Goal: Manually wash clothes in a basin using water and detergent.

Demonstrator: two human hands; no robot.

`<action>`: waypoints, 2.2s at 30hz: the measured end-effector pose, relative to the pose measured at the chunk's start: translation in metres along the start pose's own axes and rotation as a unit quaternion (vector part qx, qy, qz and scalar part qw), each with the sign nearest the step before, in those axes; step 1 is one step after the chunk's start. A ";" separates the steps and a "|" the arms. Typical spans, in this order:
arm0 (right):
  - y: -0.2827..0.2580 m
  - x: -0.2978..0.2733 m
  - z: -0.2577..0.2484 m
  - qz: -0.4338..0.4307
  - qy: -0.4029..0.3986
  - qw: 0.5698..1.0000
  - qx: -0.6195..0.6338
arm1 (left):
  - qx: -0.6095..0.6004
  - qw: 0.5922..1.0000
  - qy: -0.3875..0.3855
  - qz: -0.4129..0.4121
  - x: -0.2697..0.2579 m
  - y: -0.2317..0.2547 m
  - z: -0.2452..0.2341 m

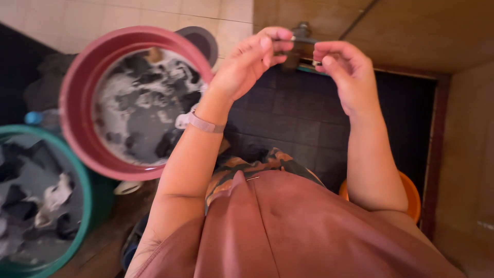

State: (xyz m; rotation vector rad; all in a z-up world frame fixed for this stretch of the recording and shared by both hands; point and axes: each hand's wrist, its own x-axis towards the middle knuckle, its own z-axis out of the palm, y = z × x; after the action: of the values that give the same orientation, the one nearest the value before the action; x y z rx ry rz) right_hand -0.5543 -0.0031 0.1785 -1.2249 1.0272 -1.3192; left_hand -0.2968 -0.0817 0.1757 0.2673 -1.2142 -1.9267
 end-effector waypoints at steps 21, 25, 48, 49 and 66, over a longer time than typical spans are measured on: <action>0.000 -0.044 -0.138 -0.101 0.143 0.976 -0.126 | -0.255 0.954 -0.109 -0.110 0.099 -0.093 0.085; -0.039 -0.030 -0.120 -0.116 0.136 0.931 -0.317 | -0.244 0.955 -0.117 -0.121 0.105 -0.098 0.084; 0.051 -0.006 -0.270 -0.036 0.159 0.926 -0.341 | 0.629 0.733 0.248 -0.073 0.098 -0.143 -0.006; 0.042 -0.007 -0.267 -0.036 0.160 0.925 -0.341 | 0.630 0.733 0.247 -0.072 0.100 -0.140 0.000; 0.019 -0.031 -0.189 0.144 0.134 0.807 -0.557 | 0.372 0.926 0.001 -0.062 0.130 -0.170 0.079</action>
State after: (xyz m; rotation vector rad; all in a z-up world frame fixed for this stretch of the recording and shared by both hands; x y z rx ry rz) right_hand -0.7403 0.0157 0.1339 -1.6065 2.2736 -0.5724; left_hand -0.5139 -0.0929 0.1062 0.7506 -1.9290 -1.4779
